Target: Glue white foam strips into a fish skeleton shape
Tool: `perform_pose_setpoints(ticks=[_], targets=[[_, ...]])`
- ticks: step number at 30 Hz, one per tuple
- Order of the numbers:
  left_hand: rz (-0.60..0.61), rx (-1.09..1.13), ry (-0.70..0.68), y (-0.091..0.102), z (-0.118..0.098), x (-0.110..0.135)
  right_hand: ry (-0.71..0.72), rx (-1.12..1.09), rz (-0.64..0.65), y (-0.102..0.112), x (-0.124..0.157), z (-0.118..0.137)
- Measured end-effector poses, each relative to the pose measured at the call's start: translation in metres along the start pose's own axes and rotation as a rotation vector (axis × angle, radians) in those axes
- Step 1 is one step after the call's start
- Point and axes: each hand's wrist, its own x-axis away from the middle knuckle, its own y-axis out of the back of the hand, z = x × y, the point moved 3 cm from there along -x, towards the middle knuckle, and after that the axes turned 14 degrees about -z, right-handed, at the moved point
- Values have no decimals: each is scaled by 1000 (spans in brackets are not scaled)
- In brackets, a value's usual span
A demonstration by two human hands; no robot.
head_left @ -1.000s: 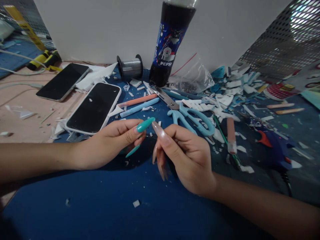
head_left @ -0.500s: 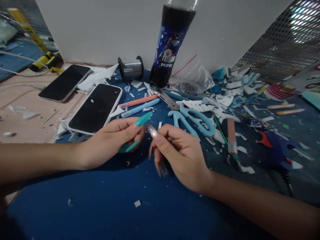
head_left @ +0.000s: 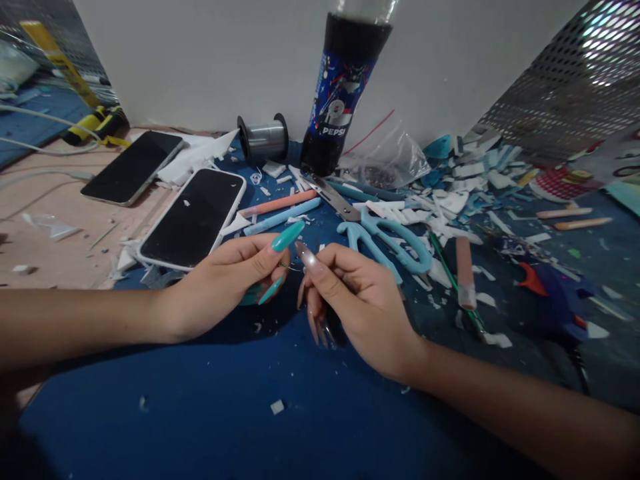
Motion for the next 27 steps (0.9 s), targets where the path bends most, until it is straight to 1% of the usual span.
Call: perform_pose_setpoints(ticks=[6, 11, 16, 21, 24, 27], targets=[[19, 14, -20, 0, -1, 0, -6, 29, -12, 2, -3, -2], [39, -40, -37, -2, -2, 0, -8, 27, 33, 1, -4, -3], [46, -74, -73, -4, -4, 1, -1, 16, 46, 0, -5, -3], [11, -136, -84, -5, -4, 2, -6, -64, 94, -1, -5, -2], [39, -195, -93, -7, -5, 2, -29, -142, 76, 1, -6, -3], [24, -193, -81, -8, -6, 2, -51, -262, 54, 4, -8, -4]])
